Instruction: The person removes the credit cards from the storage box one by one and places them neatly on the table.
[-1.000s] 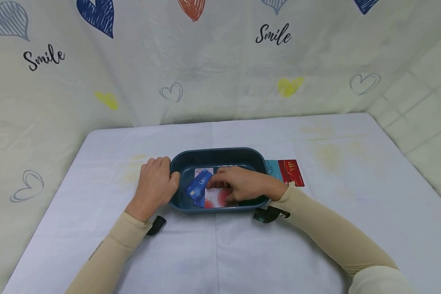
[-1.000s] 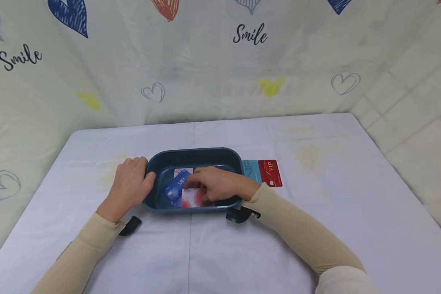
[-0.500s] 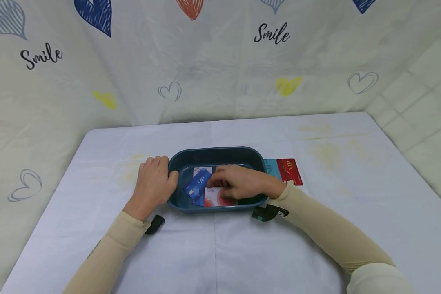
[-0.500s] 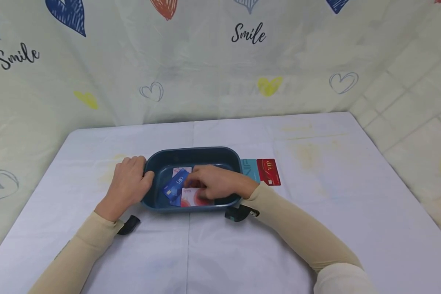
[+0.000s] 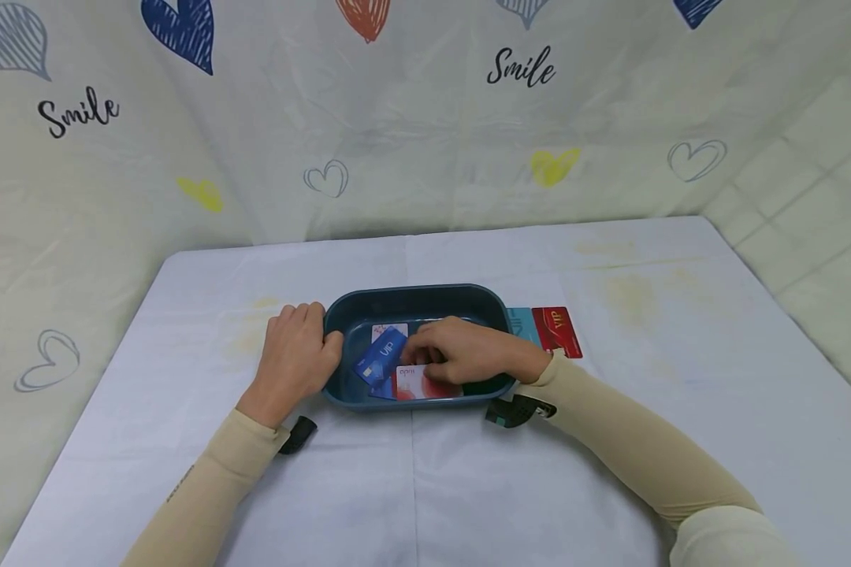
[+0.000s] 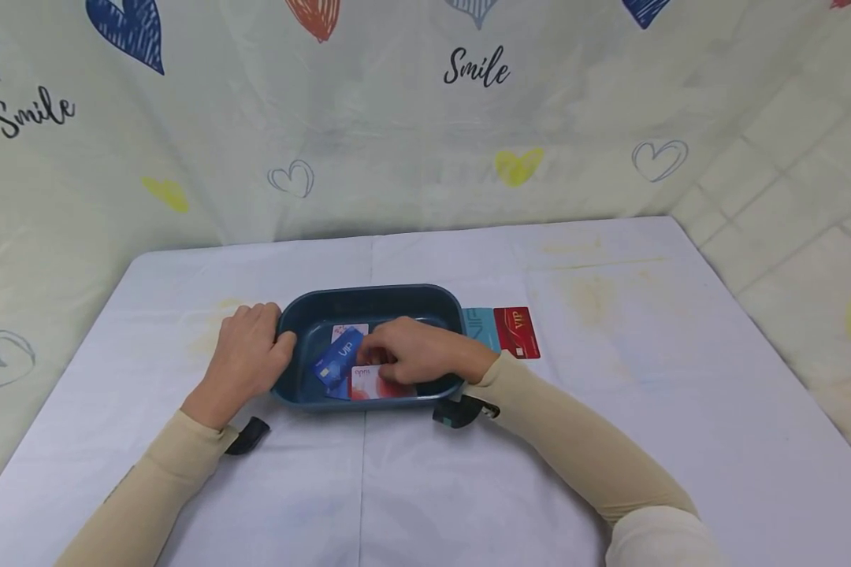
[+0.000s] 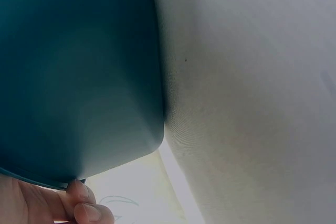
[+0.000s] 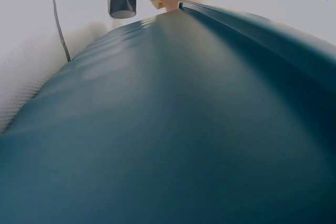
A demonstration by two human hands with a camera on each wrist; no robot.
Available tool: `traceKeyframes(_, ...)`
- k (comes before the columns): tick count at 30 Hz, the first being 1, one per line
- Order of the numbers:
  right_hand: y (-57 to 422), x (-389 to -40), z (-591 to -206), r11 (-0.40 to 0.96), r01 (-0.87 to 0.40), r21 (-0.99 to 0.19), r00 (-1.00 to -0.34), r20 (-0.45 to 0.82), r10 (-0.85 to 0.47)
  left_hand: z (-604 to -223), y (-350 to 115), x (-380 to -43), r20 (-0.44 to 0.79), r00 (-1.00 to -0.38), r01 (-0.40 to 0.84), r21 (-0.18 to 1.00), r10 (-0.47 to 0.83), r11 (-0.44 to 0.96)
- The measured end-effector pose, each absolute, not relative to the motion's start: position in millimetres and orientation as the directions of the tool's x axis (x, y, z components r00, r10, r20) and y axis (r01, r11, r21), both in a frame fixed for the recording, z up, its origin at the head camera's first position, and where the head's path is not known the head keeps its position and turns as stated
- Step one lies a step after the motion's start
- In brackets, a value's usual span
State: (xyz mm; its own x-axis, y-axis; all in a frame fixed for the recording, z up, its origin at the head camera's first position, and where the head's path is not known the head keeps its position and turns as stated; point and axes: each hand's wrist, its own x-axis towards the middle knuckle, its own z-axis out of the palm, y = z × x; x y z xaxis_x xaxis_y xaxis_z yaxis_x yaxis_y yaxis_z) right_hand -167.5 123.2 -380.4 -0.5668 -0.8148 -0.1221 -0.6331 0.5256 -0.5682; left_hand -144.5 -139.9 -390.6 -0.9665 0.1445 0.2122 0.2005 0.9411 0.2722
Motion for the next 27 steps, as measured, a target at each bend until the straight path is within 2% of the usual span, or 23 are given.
traceKeyframes(13, 124.0, -163.1, -373.9, 0.5, -0.644, -0.579, -0.568, -0.075, -0.819, -391.3, -140.6, -142.6, 0.214, -0.965, 0.203, 0.247, 0.151, 0.948)
traceKeyframes(27, 126.3, -159.0, -367.6, 0.516, -0.68, -0.52, -0.587, -0.035, -0.809, -393.0, -140.8, -142.4, 0.222, -0.963, 0.202, 0.236, 0.15, 0.951)
